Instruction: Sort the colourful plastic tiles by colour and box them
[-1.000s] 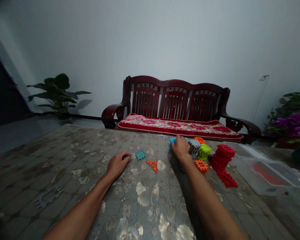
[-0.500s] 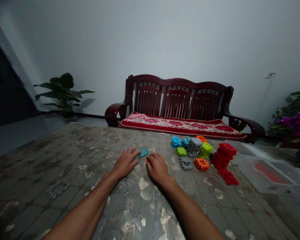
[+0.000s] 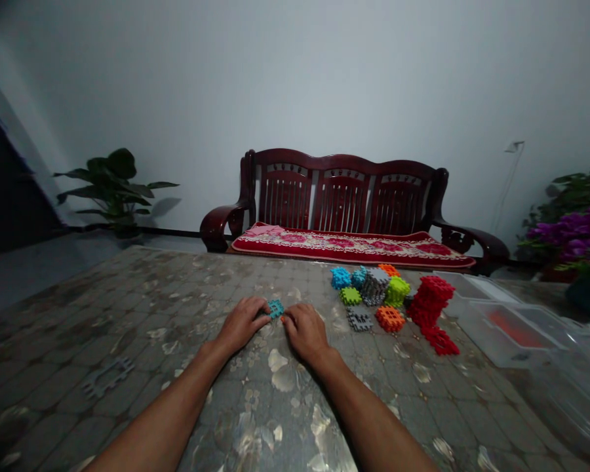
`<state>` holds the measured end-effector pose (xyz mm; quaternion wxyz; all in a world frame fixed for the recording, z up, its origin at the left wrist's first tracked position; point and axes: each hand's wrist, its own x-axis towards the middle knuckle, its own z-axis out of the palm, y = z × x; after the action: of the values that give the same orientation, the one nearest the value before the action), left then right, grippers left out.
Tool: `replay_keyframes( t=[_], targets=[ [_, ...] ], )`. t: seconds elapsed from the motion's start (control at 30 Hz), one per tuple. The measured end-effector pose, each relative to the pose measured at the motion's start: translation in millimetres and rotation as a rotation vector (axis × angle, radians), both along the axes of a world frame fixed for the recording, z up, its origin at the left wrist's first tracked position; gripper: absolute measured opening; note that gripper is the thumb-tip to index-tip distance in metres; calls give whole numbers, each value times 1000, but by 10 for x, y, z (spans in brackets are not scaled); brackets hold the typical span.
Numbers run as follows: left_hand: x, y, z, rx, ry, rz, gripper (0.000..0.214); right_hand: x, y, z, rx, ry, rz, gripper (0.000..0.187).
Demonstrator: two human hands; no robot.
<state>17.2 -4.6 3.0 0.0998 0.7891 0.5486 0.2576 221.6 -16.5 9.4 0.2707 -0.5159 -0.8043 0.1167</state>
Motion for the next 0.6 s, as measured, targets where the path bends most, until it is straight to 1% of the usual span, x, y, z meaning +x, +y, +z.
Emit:
replay_keyframes(
  t=[0.1, 0.23, 0.43, 0.6],
  targets=[
    [19, -20, 27, 5, -7, 12, 8, 8, 16, -17, -6, 36, -13, 21],
    [42, -40, 71, -40, -51, 104, 15, 25, 50, -58, -20, 82, -32, 26],
    [19, 13, 83, -117, -257, 219, 22, 41, 75, -94, -15, 88, -32, 27],
    [-15, 70, 70, -126, -411, 267, 21, 37, 89, -126, 13, 104, -28, 26]
  ],
)
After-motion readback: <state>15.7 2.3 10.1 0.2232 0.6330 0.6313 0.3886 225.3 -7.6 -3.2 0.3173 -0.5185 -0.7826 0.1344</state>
